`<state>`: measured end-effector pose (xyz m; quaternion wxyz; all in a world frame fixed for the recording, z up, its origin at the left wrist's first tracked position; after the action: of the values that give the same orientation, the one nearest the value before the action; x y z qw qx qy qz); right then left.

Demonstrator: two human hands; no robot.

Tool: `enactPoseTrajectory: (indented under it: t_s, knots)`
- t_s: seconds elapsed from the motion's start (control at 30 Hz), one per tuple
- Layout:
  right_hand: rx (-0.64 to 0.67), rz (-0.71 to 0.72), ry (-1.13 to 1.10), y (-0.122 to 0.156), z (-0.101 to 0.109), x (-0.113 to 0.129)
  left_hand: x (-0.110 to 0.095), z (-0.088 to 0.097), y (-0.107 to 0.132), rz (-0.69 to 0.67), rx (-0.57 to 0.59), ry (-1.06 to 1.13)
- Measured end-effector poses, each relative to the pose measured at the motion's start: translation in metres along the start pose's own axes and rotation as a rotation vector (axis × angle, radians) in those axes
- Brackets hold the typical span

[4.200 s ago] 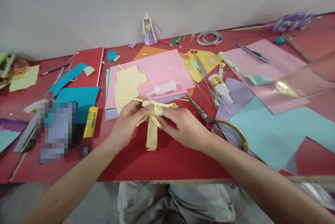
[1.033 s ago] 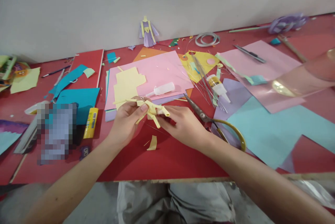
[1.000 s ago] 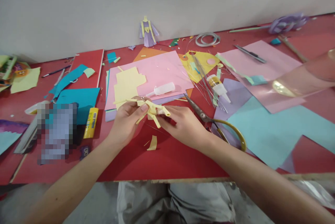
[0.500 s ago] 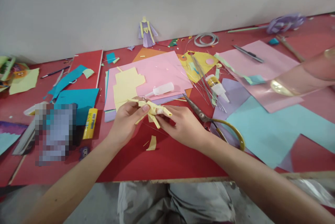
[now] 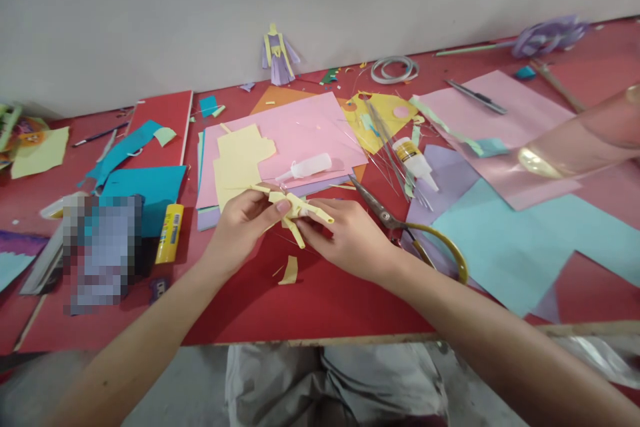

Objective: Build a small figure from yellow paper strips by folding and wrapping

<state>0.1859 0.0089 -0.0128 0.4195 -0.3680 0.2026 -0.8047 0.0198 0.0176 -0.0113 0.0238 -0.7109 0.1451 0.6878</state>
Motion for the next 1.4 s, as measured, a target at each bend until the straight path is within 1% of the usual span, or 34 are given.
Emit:
enactPoseTrajectory:
  t_s: [0.3, 0.43, 0.57, 0.73, 1.03, 1.23, 1.4]
  knots:
    - [0.051, -0.041, -0.022, -0.0005, 0.0013, 0.0004, 0.0021, 0.0007, 0.0005, 0.035, -0.018, -0.04]
    - [0.078, -0.069, -0.038, -0.0015, 0.0022, 0.001, 0.0022, 0.0003, 0.0005, 0.049, -0.015, -0.026]
    - [0.096, -0.073, -0.021, -0.0017, 0.0016, 0.0007, 0.0022, -0.0003, 0.0002, 0.055, -0.012, -0.009]
    - [0.151, -0.087, -0.028, -0.0001, 0.0003, -0.0003, 0.0019, -0.0006, 0.0002, 0.045, -0.012, -0.023]
    - [0.164, -0.077, -0.015, -0.0005, 0.0012, 0.0007, 0.0018, 0.0, 0.0013, 0.039, -0.022, -0.087]
    - [0.199, -0.091, -0.01, 0.0012, 0.0006, 0.0005, -0.002, -0.0008, 0.0028, 0.054, 0.004, -0.127]
    - [0.25, -0.079, 0.006, 0.0008, 0.0, 0.0011, -0.0063, -0.0023, 0.0048, 0.012, 0.049, -0.189]
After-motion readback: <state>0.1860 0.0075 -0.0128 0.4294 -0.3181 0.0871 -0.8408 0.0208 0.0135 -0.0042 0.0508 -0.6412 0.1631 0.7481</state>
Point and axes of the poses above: each hand's wrist, its own y-axis away from the middle knuckle, its own z-axis out of the back of the hand, x = y × z, the point moved 2 cm from there along -y, towards the middle knuckle, and after that the axes turned 7 degrees about z, right-handed, at the moved point
